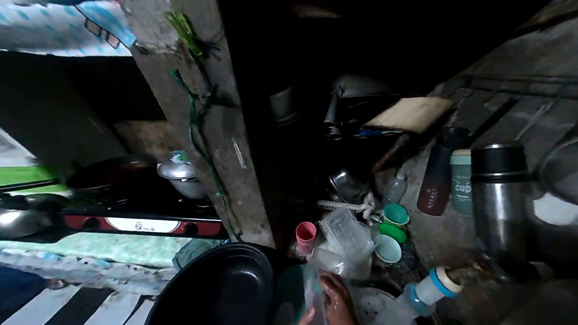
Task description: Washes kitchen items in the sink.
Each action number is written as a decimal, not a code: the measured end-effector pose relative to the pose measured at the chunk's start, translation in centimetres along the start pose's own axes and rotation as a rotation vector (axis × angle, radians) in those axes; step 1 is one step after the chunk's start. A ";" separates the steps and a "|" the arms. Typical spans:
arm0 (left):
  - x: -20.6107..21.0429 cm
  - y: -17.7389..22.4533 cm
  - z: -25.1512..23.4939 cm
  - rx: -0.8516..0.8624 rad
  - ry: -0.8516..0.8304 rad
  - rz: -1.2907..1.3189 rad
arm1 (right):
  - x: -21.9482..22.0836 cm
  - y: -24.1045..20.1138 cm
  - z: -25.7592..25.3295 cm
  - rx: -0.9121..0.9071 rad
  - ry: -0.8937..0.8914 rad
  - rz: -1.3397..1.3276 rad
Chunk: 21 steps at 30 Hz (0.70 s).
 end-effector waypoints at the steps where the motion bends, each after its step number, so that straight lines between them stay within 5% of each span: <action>1: -0.6 0.8 -0.4 0.027 -0.009 0.010 | 0.1 -1.2 0.9 0.037 -0.093 -0.085; 4: -3.7 2.3 -2.5 0.087 -0.270 -0.012 | 1.7 -3.0 4.3 0.062 -0.291 -0.341; 7: -4.2 2.3 -3.1 0.092 -0.409 -0.062 | 1.6 -3.4 3.9 -0.028 -0.149 -0.313; 13: -1.1 2.0 -1.1 0.019 -0.164 -0.090 | -0.4 -1.7 -2.5 -0.279 0.079 0.172; 17: -0.3 3.5 -1.5 0.123 -0.133 -0.109 | 0.3 -2.7 0.3 0.101 -0.024 -0.056; 19: -0.6 5.3 -1.4 0.197 -0.130 -0.230 | 0.5 -4.3 2.7 0.461 -0.078 -0.450; 21: 1.1 6.8 -0.4 0.198 -0.126 -0.357 | 0.8 -5.1 3.9 0.756 0.056 -0.858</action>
Point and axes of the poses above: each hand's wrist, its own z-axis away from the middle knuckle, its own x-axis out of the palm, y = z × x, the point moved 6 cm from there along -z, towards the middle knuckle, and after that the axes turned 9 degrees about -x, right-handed, at the moved point
